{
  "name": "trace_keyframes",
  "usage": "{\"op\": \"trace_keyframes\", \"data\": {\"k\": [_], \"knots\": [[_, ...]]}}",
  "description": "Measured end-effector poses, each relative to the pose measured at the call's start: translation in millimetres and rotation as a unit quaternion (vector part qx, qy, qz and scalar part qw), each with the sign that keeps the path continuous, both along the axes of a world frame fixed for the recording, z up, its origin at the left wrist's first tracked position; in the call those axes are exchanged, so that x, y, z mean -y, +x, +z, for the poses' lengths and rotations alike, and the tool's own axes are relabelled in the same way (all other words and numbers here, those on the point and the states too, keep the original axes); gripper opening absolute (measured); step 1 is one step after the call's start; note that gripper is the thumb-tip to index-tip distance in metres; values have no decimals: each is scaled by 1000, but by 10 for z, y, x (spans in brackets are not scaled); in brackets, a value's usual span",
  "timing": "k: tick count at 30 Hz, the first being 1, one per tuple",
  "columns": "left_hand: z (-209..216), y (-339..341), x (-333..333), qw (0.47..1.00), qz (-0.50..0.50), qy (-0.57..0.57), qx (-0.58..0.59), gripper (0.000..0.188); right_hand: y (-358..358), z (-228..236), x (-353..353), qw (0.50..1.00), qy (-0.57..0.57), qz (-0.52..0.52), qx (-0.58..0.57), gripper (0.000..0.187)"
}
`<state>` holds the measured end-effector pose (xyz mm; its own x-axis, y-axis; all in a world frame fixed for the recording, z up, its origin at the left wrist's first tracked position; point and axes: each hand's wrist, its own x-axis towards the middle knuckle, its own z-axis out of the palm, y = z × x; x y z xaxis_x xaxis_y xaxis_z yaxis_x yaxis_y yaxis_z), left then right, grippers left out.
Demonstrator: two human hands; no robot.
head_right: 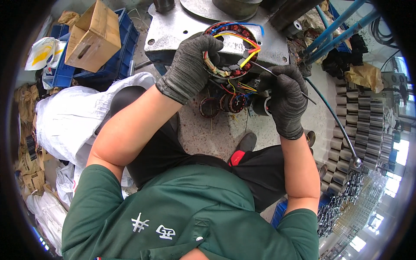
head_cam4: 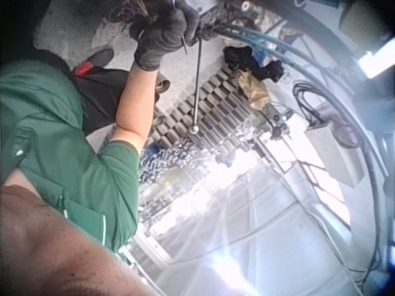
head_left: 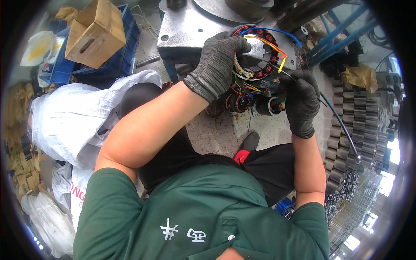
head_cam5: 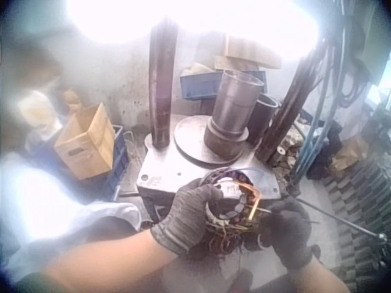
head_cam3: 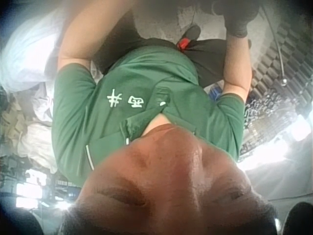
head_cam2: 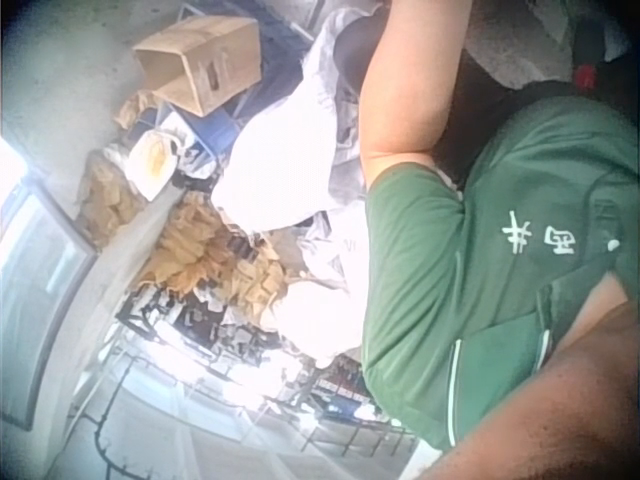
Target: The person places a metal cylinder onto a vertical press machine and operates a lever to press a stator into the cylinder. They then remove the assembled component, use a screwdriver to secure wires onto a motor component, and place the finished parts into a large white bag.
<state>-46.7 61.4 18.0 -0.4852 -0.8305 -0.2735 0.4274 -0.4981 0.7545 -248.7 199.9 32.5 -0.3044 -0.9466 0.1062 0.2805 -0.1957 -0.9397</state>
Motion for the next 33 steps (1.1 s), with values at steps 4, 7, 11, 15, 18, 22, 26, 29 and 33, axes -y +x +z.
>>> {"op": "trace_keyframes", "data": {"k": [4,7,11,15,18,22,26,29,33], "knots": [[84,-34,-72,1000,27,7,5,15,-43,-22,2,1000,17,13,4,29],[20,-5,-56,999,26,-29,-4,13,-18,12,3,998,26,20,44,27],[-16,-12,-50,999,15,8,-46,12,-5,-11,-1,992,36,33,114,25],[52,-13,-72,998,35,10,-47,11,17,30,0,993,43,39,104,25],[102,-35,-100,996,38,-77,30,11,5,30,-28,995,32,5,-97,24],[88,-8,-98,997,16,-71,-4,12,-14,-12,-7,1000,-7,13,-11,24],[71,-28,-79,996,13,50,-70,13,-12,-5,-16,994,1,42,103,25],[65,-73,-45,987,28,154,-40,11,-27,37,-41,1000,7,23,0,23],[39,-57,-73,996,-15,69,-57,14,-93,45,-71,995,15,15,-101,22]]}}
